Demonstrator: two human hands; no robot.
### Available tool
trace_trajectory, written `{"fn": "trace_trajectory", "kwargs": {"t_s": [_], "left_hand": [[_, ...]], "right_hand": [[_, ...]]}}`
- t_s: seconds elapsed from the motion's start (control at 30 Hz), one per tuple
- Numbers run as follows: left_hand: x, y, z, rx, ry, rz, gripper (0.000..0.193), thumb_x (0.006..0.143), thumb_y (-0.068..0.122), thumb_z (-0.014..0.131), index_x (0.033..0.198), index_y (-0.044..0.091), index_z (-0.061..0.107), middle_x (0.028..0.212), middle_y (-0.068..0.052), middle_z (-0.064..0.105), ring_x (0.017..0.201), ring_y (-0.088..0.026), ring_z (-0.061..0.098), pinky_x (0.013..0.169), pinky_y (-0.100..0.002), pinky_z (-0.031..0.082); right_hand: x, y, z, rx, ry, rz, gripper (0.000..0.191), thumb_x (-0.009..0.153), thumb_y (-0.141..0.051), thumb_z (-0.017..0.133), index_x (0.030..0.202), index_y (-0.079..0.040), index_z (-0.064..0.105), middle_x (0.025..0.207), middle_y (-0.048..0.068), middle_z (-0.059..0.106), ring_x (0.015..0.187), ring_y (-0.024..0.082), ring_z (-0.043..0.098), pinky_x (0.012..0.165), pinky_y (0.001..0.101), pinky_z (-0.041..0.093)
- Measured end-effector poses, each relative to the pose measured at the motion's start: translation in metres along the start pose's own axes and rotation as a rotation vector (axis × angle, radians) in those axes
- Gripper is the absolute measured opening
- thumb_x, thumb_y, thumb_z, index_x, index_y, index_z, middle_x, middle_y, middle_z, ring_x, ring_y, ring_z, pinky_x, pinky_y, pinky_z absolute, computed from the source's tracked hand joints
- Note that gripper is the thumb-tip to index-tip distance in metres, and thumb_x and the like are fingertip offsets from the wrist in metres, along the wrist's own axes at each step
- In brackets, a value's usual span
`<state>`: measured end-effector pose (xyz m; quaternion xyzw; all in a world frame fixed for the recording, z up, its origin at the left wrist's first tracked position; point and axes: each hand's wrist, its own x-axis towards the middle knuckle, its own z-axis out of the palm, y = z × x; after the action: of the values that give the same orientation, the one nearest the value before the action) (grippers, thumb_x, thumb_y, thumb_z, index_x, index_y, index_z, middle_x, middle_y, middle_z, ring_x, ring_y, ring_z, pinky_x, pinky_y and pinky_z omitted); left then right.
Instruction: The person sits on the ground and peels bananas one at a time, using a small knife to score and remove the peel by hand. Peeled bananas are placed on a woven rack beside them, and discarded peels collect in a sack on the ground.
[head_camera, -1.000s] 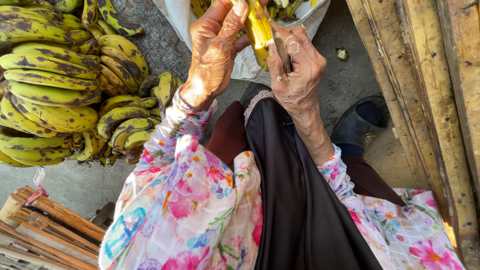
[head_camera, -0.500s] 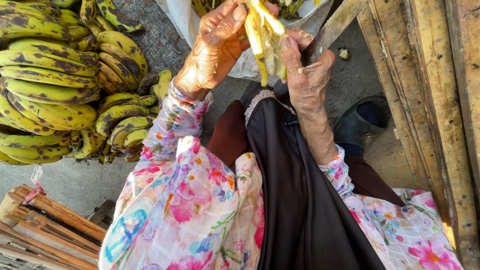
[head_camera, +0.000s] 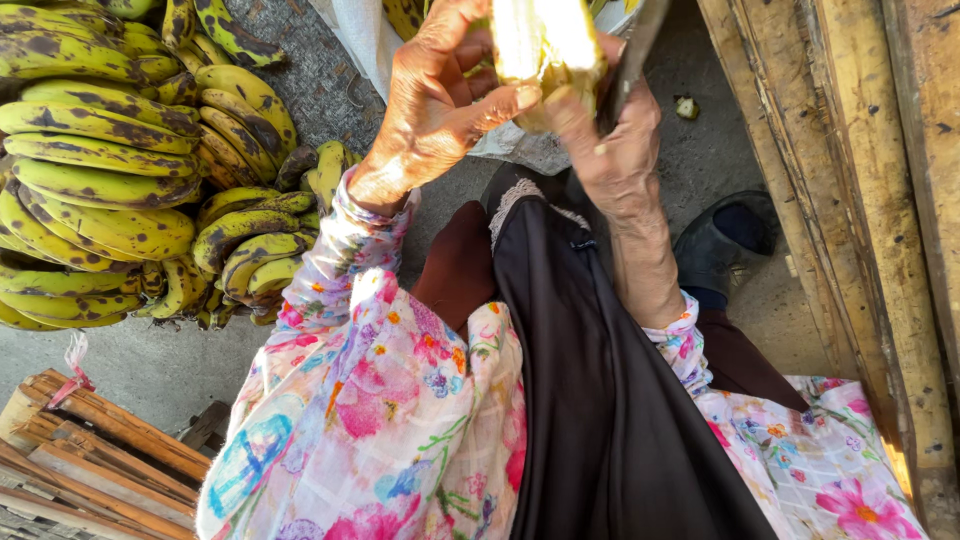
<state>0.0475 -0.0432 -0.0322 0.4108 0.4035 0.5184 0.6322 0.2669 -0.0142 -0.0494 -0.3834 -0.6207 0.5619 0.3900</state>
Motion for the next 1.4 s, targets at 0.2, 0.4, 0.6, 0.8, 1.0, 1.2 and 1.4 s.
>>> {"fn": "trace_trajectory", "kwargs": {"t_s": [0.2, 0.4, 0.6, 0.8, 1.0, 1.2, 1.4], "left_hand": [[-0.002, -0.004, -0.007, -0.043, -0.042, -0.056, 0.050, 0.109, 0.005, 0.081, 0.151, 0.004, 0.056, 0.143, -0.002, 0.056, 0.133, -0.013, 0.058, 0.115, -0.027, 0.050], [-0.001, -0.008, -0.012, -0.142, -0.073, -0.098, 0.046, 0.108, 0.003, 0.082, 0.148, 0.002, 0.059, 0.139, -0.002, 0.061, 0.125, -0.013, 0.059, 0.112, -0.028, 0.051], [0.004, -0.012, 0.003, 0.021, 0.048, -0.025, 0.062, 0.096, -0.001, 0.091, 0.145, 0.006, 0.053, 0.131, -0.001, 0.065, 0.119, -0.010, 0.064, 0.102, -0.027, 0.058], [0.001, -0.004, -0.002, -0.004, 0.119, -0.147, 0.047, 0.097, -0.003, 0.086, 0.133, 0.006, 0.057, 0.125, -0.005, 0.072, 0.115, -0.013, 0.070, 0.098, -0.030, 0.062], [-0.005, -0.014, -0.011, -0.238, 0.099, -0.120, 0.036, 0.106, -0.003, 0.078, 0.136, 0.002, 0.059, 0.123, -0.007, 0.070, 0.115, -0.015, 0.068, 0.105, -0.031, 0.057], [-0.006, -0.026, -0.013, -0.395, 0.111, -0.149, 0.040, 0.108, -0.004, 0.073, 0.141, -0.001, 0.052, 0.135, -0.011, 0.066, 0.126, -0.019, 0.064, 0.110, -0.034, 0.054], [-0.008, -0.026, -0.011, -0.185, 0.124, -0.051, 0.053, 0.109, -0.005, 0.074, 0.151, 0.002, 0.043, 0.147, -0.010, 0.058, 0.133, -0.019, 0.061, 0.119, -0.034, 0.053]], "right_hand": [[-0.005, 0.003, 0.001, -0.005, -0.001, 0.100, 0.035, 0.110, -0.032, 0.076, 0.125, -0.001, 0.068, 0.103, 0.010, 0.075, 0.091, 0.017, 0.073, 0.084, 0.0326, 0.060], [-0.013, 0.012, 0.014, -0.342, 0.147, 0.097, 0.032, 0.111, -0.030, 0.075, 0.120, -0.001, 0.063, 0.106, 0.010, 0.068, 0.090, 0.015, 0.070, 0.082, 0.0331, 0.058], [-0.012, 0.003, 0.021, -0.120, 0.190, 0.134, 0.036, 0.102, -0.029, 0.081, 0.118, -0.003, 0.062, 0.104, 0.005, 0.071, 0.089, 0.015, 0.074, 0.080, 0.0305, 0.063], [-0.006, 0.001, 0.019, 0.533, 0.229, 0.303, 0.025, 0.103, -0.016, 0.076, 0.122, 0.000, 0.068, 0.111, 0.007, 0.072, 0.092, 0.013, 0.068, 0.086, 0.0299, 0.059], [-0.013, 0.015, 0.013, 0.527, 0.219, 0.275, 0.029, 0.106, -0.019, 0.077, 0.126, -0.002, 0.065, 0.110, 0.005, 0.069, 0.101, 0.013, 0.067, 0.095, 0.0300, 0.059], [-0.007, 0.011, 0.011, 0.070, 0.163, 0.260, 0.033, 0.096, -0.033, 0.073, 0.111, -0.005, 0.065, 0.095, 0.001, 0.072, 0.087, 0.011, 0.075, 0.083, 0.0311, 0.063], [-0.004, -0.011, 0.023, 0.088, -0.068, 0.252, 0.047, 0.096, -0.020, 0.087, 0.128, 0.002, 0.062, 0.114, 0.008, 0.073, 0.103, 0.015, 0.072, 0.094, 0.0321, 0.061]]}}
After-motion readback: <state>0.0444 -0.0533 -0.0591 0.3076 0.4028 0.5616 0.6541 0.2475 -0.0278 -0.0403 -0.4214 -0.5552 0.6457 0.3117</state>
